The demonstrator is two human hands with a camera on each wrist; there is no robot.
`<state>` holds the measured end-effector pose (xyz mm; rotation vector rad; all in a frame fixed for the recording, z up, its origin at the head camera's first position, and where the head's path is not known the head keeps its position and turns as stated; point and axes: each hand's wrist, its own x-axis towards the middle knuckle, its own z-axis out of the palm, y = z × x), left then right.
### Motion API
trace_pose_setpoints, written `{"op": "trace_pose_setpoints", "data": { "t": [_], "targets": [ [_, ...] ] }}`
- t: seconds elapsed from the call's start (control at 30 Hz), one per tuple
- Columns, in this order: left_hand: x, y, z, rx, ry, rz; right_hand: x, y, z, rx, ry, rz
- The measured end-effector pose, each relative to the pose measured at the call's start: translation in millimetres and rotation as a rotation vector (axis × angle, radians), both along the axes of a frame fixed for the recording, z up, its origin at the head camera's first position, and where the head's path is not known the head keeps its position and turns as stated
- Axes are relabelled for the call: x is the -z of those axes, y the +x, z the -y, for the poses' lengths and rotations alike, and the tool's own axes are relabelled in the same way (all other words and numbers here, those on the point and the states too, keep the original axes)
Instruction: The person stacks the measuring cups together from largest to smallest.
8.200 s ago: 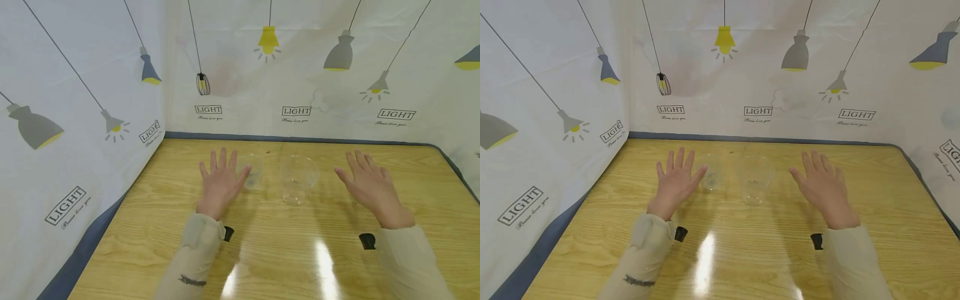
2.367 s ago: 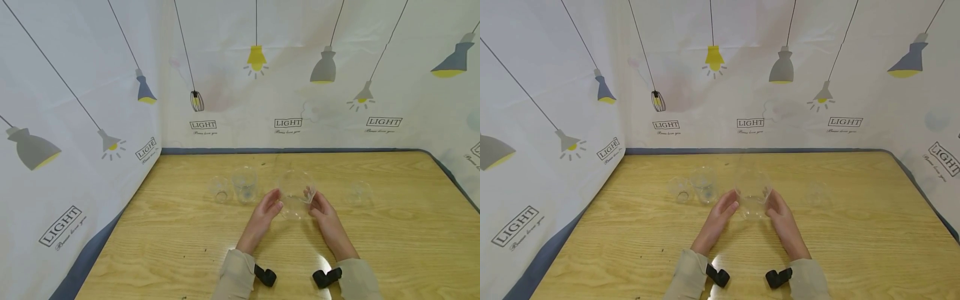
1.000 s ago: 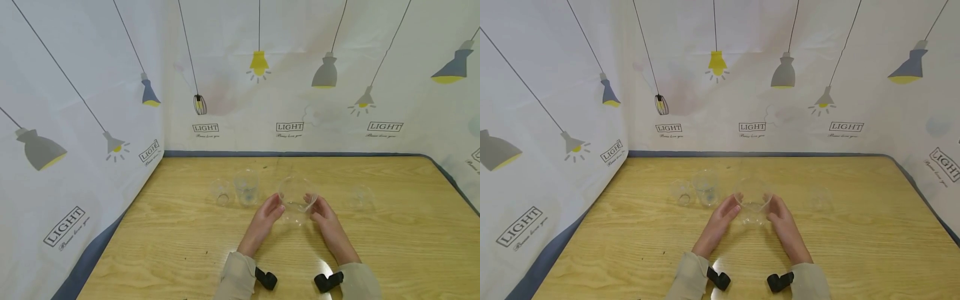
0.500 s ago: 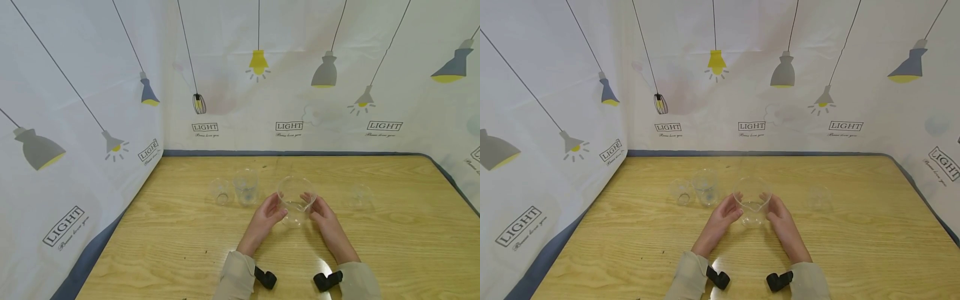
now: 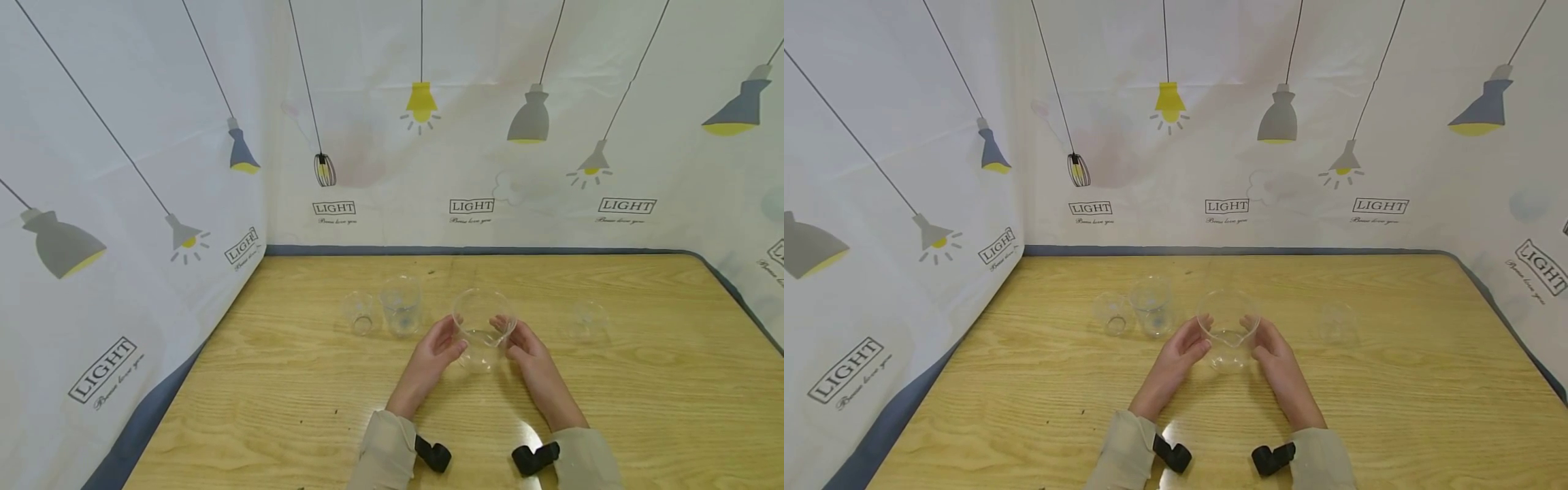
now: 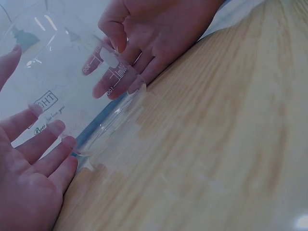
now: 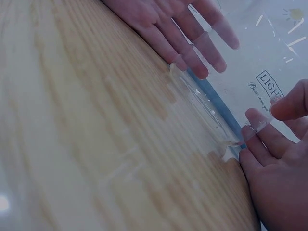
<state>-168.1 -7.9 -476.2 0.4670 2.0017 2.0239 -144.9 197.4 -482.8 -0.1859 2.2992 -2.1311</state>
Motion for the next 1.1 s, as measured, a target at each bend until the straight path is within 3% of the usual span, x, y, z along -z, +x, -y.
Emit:
{"op": "trace_pose_setpoints", "data": {
  "t": [0.17,0.3,0.6,1.1],
  "targets": [
    [-14.4,7.6,0.7,0.013,0.001,-0.034,0.4,1.1,-1,-0.002,-0.006,0.002],
    [-17.3,9.2,0.7,0.001,-0.019,-0.022,0.5,1.9,-1,0.0,-0.012,-0.008],
    [-16.3,9.5,1.7,-0.031,-0.046,-0.019,0.5,1.5,0,0.01,-0.014,-0.026],
    [-15.9,6.8,2.1,-0.018,-0.021,-0.038,1.0,1.6,1,0.027,-0.013,-0.02]
  ]
}}
